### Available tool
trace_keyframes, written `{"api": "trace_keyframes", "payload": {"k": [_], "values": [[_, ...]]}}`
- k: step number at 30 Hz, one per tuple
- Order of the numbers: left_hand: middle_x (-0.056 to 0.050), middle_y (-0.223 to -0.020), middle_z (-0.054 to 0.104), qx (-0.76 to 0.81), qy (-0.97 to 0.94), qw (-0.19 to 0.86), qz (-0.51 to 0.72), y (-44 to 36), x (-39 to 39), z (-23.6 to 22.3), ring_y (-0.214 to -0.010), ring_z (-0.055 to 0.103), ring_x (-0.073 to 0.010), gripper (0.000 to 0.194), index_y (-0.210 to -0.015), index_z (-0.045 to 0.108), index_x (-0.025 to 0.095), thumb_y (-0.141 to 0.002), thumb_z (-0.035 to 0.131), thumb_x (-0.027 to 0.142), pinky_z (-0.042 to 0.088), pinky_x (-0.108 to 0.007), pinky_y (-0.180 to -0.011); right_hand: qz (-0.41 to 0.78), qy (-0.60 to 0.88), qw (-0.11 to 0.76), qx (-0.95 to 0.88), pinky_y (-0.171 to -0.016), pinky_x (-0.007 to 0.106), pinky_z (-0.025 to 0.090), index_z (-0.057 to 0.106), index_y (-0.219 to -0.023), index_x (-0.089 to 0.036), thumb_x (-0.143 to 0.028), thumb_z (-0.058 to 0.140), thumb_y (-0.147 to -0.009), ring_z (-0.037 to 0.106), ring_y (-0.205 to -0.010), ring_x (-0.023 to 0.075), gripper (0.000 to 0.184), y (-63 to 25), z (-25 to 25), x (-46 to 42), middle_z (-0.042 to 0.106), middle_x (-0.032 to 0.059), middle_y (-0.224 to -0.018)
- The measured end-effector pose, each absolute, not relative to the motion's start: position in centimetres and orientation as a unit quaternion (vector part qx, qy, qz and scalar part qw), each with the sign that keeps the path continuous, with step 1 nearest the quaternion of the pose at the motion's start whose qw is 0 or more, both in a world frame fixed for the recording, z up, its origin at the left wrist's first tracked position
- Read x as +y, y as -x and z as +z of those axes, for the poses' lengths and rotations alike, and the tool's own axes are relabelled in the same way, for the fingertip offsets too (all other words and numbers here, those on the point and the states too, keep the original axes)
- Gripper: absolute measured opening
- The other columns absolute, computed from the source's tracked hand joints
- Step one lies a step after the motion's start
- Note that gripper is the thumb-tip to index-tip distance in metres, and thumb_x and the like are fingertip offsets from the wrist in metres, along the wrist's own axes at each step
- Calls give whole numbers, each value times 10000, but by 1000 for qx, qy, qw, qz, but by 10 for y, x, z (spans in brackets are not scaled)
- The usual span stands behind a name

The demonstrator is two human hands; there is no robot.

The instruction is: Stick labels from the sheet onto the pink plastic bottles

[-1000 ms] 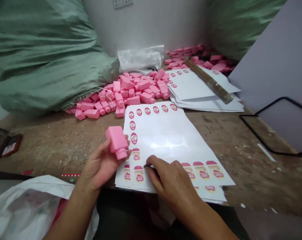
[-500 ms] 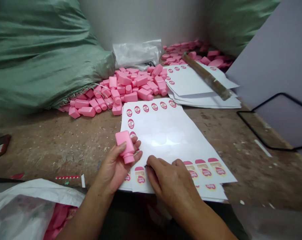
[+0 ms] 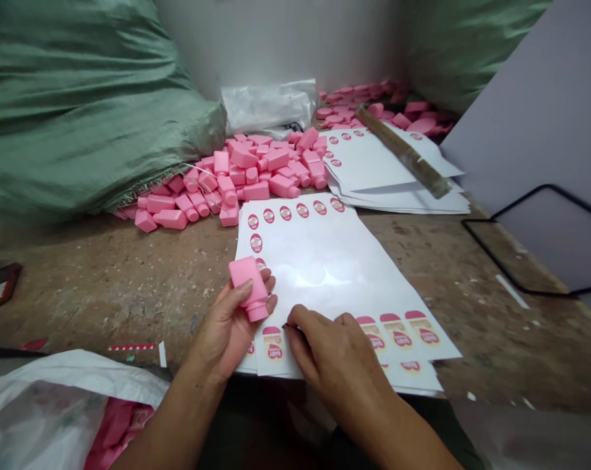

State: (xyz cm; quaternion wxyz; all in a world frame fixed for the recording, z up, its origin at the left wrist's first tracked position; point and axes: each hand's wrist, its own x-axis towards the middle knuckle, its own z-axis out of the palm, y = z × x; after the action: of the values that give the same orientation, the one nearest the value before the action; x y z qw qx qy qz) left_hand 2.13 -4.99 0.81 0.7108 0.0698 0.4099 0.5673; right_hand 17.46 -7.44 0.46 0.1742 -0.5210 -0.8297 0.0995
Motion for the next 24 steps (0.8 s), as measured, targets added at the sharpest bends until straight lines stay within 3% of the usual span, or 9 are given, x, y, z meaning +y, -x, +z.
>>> {"api": "trace_keyframes", "payload": {"k": [4,10,17,24], "values": [[-93,-1030,672,413,-81,709,565,-22,-50,7,-1041,618,-216,379,-1122,584,176,-754,668,144,464,-352,-930,64,510,165,-842,-526,287,267,534,-739,-239,-216,385,-897,494,-447,174,218,-173,4,-74,587,-19,-526],[-76,-971,675,408,-94,713,563,-22,-51,6,-960,636,-190,360,-1106,583,168,-757,666,141,462,-332,-914,102,511,145,-841,-537,282,283,560,-785,-241,-217,404,-892,523,-483,180,191,-175,5,-70,620,-18,-570],[-79,-955,679,414,-94,709,563,-23,-50,8,-921,642,-178,324,-1087,588,160,-769,649,140,478,-325,-882,233,527,146,-804,-573,283,362,576,-823,-249,-300,398,-914,594,-594,178,207,-181,9,-67,677,-18,-677],[-102,-984,681,409,-70,710,570,-23,-48,10,-931,647,-194,344,-1134,579,144,-792,616,123,492,-331,-865,76,503,157,-846,-572,292,279,547,-767,-232,-209,413,-889,496,-468,164,182,-176,4,-72,630,-21,-575]]}}
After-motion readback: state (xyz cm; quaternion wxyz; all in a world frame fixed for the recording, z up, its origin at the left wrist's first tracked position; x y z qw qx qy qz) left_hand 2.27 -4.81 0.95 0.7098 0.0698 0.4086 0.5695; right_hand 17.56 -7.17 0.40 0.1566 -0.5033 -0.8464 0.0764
